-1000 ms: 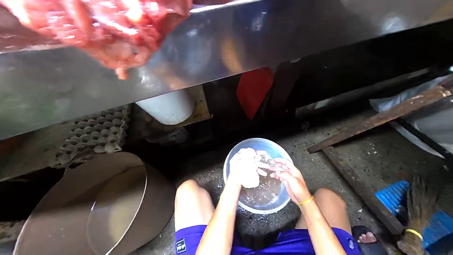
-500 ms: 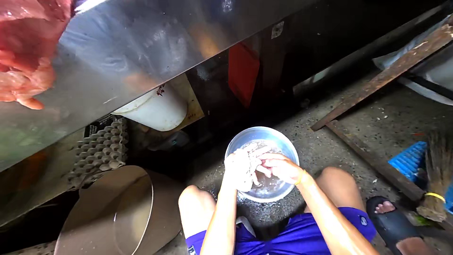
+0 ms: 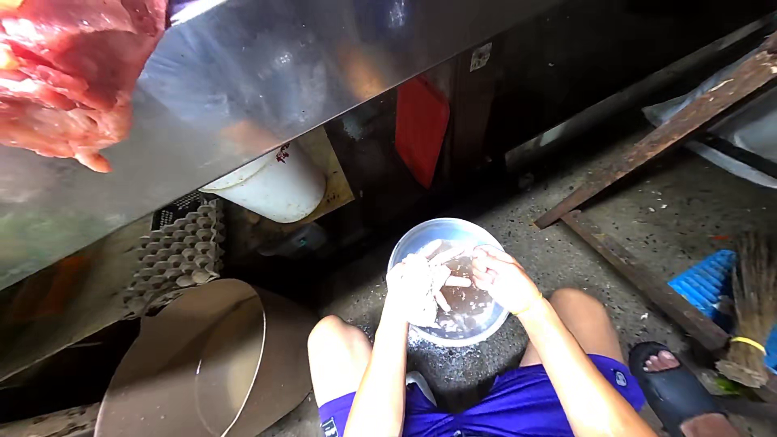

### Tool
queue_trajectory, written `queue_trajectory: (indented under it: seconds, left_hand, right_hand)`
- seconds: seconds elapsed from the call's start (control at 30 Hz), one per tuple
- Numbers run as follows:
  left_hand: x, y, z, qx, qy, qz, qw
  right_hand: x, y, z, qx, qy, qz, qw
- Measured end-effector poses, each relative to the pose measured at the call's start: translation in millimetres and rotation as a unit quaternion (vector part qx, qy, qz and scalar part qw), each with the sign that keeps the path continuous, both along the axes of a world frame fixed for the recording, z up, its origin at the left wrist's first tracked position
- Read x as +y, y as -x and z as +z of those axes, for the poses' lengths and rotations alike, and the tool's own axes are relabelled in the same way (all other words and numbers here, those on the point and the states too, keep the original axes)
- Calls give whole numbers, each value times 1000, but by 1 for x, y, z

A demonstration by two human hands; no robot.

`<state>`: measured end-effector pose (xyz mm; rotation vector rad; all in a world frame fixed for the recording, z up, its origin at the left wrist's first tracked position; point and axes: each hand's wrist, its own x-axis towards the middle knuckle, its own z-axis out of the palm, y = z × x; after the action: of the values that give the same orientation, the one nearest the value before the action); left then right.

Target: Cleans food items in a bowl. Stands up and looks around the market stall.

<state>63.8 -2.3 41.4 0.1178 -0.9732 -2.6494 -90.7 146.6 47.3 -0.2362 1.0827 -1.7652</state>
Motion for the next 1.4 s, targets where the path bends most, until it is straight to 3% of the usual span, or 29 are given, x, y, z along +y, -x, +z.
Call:
queue_trajectory:
  seconds: [0.07,0.13,0.23,0.3,0.4,0.5,0.63,0.73,0.83,1.03,1.17,1.3,1.37,1.4]
  left_hand:
    - [-5,4,-4,-14,4,1,1000]
    - [-8,11,-8,-76,7,67,995]
    - [-9,22,-16,-125,61,159,977]
    - [-6,28,-15,-119,129,154,972]
    - [-8,39,-10,-116,209,114,964]
    - [-23,50,-12,-109,225,63,966]
    - [-35,59,-20,-201,229,30,952]
    - [-34,66,-34,-308,243,47,919]
    - [-27,70,-46,-380,239,61,891]
    - [-13,69,-74,-462,277,48,841]
    - [-9,71,-76,-560,353,13,749]
    - [-2,76,-78,-616,358,2,702]
    - [0,77,-84,-618,353,-2,702]
    - [2,77,-84,-607,350,2,713]
  right_hand:
    - [-2,-1,0,85,-83,-15,993]
    - [-3,-5,-4,112,-115,17,987]
    - [-8,-16,-15,54,-31,103,993]
    - [-19,-24,-22,5,44,128,991]
    - [-33,-23,-39,-37,82,202,975]
    - [-49,-17,-49,-31,36,303,952]
    - [-62,-16,-49,-15,-131,325,937]
    - [-76,-26,-51,89,-300,307,899]
    - [-80,-38,-53,180,-392,305,849]
    - [-69,-57,-76,307,-389,268,826]
    - [-69,-61,-82,378,-446,322,745]
    - [-70,-63,-73,433,-531,352,638]
    - [-67,-63,-73,440,-533,355,630]
    - [-63,-62,-74,438,-519,344,648]
